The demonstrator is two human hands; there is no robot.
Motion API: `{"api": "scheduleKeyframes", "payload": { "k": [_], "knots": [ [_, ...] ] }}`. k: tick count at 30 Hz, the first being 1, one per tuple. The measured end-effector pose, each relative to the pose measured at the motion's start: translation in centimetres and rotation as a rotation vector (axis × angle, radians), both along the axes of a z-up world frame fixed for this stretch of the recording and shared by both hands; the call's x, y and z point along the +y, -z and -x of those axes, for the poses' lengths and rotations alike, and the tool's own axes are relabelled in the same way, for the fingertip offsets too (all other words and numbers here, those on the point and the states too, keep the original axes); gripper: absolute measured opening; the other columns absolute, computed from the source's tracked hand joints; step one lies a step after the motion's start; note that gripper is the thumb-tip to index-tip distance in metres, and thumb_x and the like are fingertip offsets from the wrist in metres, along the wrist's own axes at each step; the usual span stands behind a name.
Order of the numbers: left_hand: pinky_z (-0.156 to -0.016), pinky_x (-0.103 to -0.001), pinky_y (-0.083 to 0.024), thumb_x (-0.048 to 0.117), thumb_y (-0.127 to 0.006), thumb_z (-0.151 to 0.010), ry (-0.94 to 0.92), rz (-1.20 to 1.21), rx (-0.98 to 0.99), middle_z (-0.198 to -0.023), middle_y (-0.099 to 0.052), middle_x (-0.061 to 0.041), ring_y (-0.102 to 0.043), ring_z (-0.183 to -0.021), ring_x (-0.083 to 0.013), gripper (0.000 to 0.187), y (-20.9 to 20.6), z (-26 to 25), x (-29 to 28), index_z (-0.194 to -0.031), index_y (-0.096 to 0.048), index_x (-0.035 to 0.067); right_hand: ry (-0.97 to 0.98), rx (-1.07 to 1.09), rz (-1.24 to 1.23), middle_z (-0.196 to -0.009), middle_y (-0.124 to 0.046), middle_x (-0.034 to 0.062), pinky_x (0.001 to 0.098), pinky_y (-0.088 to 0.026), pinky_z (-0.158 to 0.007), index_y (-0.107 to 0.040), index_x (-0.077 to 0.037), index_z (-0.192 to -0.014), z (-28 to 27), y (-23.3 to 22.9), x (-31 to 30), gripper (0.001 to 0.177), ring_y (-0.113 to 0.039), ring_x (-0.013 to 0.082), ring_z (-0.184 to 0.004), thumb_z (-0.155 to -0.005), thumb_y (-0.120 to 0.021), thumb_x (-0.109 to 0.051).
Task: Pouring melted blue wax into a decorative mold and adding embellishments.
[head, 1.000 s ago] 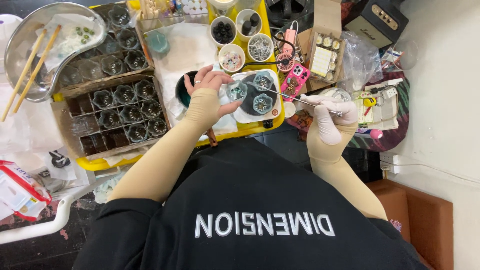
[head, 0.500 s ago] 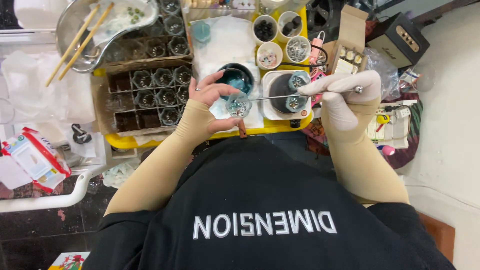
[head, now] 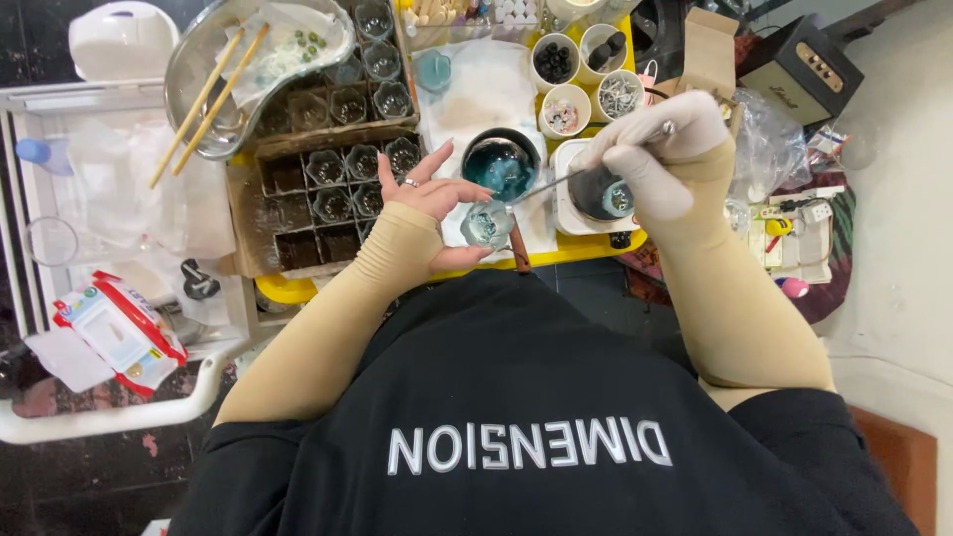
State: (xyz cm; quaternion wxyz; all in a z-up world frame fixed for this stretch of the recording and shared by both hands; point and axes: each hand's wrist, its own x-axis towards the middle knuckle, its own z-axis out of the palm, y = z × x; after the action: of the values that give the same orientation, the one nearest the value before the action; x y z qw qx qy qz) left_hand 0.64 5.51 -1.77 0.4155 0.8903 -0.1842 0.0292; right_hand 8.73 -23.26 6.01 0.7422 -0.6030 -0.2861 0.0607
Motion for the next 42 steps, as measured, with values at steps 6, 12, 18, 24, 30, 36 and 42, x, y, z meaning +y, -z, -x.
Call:
{"api": "scheduleKeyframes", "payload": {
  "k": [6, 12, 18, 24, 30, 36, 42],
  "knots": [
    [-0.112, -0.08, 0.006, 0.046, -0.087, -0.067, 0.091, -0.045, 0.07, -0.112, -0.075, -0.002, -0.036, -0.151, -0.0351, 0.056, -0.2, -0.5, 1.7, -0.116, -0.071, 0.024, 0.087, 0.012, -0.031, -0.096, -0.066, 0.0142, 0.0407, -0.061, -0.093, -0.048, -0.003, -0.11, 1.6, 0.4, 1.6, 0.021, -0.072, 0.0258, -0.092, -0.109, -0.067, 0.007],
    [-0.111, -0.079, 0.007, 0.046, -0.087, -0.065, 0.152, -0.056, 0.101, -0.11, -0.075, -0.005, -0.036, -0.15, -0.0342, 0.057, 0.0, -1.2, 3.0, -0.116, -0.072, 0.024, 0.162, 0.057, -0.119, -0.095, -0.067, 0.0154, 0.038, -0.059, -0.091, -0.05, -0.003, -0.111, 2.0, 1.9, 2.4, 0.022, -0.07, 0.026, -0.089, -0.108, -0.07, 0.006],
    [-0.112, -0.079, 0.009, 0.043, -0.087, -0.065, 0.184, -0.002, 0.177, -0.112, -0.075, -0.005, -0.036, -0.152, -0.0337, 0.056, -0.6, -1.6, 3.8, -0.116, -0.073, 0.023, 0.138, 0.039, -0.041, -0.094, -0.068, 0.0168, 0.0353, -0.059, -0.087, -0.05, -0.003, -0.11, 3.0, 1.2, 3.3, 0.019, -0.072, 0.0269, -0.091, -0.108, -0.068, 0.003],
    [-0.116, -0.075, 0.008, 0.038, -0.088, -0.063, 0.211, 0.061, 0.272, -0.122, -0.073, -0.007, -0.035, -0.153, -0.0327, 0.057, -0.7, -1.9, 4.2, -0.116, -0.073, 0.022, 0.163, -0.024, 0.074, -0.095, -0.069, 0.0213, 0.0349, -0.058, -0.088, -0.048, -0.002, -0.111, 4.0, 0.8, 3.4, 0.018, -0.071, 0.0276, -0.093, -0.11, -0.065, 0.003],
    [-0.119, -0.07, 0.005, 0.032, -0.087, -0.064, 0.397, 0.275, 0.389, -0.155, -0.051, -0.019, -0.035, -0.154, -0.031, 0.058, -0.2, -2.8, 4.8, -0.119, -0.074, 0.021, 0.036, 0.004, -0.096, -0.091, -0.069, 0.0181, 0.0357, -0.061, -0.083, -0.05, -0.003, -0.105, 3.3, -0.5, 3.9, 0.017, -0.073, 0.0277, -0.087, -0.1, -0.061, 0.007],
    [-0.121, -0.07, 0.01, 0.034, -0.086, -0.067, 0.575, 0.257, 0.424, -0.152, -0.057, -0.015, -0.044, -0.151, -0.0291, 0.052, -2.2, -3.9, 4.2, -0.116, -0.075, 0.02, -0.186, 0.006, 0.155, -0.089, -0.067, 0.018, 0.0333, -0.06, -0.079, -0.051, -0.002, -0.099, 1.2, -2.8, 5.0, 0.017, -0.073, 0.0265, -0.087, -0.099, -0.065, 0.007],
    [-0.12, -0.072, 0.009, 0.038, -0.086, -0.068, 0.595, 0.235, 0.372, -0.147, -0.062, -0.012, -0.047, -0.15, -0.0282, 0.052, -1.7, -4.1, 4.5, -0.115, -0.073, 0.019, -0.199, 0.067, 0.07, -0.089, -0.063, 0.0074, 0.0324, -0.061, -0.083, -0.052, -0.005, -0.108, -0.2, -3.6, 5.6, 0.017, -0.071, 0.0201, -0.085, -0.107, -0.067, 0.003]
  ]
}}
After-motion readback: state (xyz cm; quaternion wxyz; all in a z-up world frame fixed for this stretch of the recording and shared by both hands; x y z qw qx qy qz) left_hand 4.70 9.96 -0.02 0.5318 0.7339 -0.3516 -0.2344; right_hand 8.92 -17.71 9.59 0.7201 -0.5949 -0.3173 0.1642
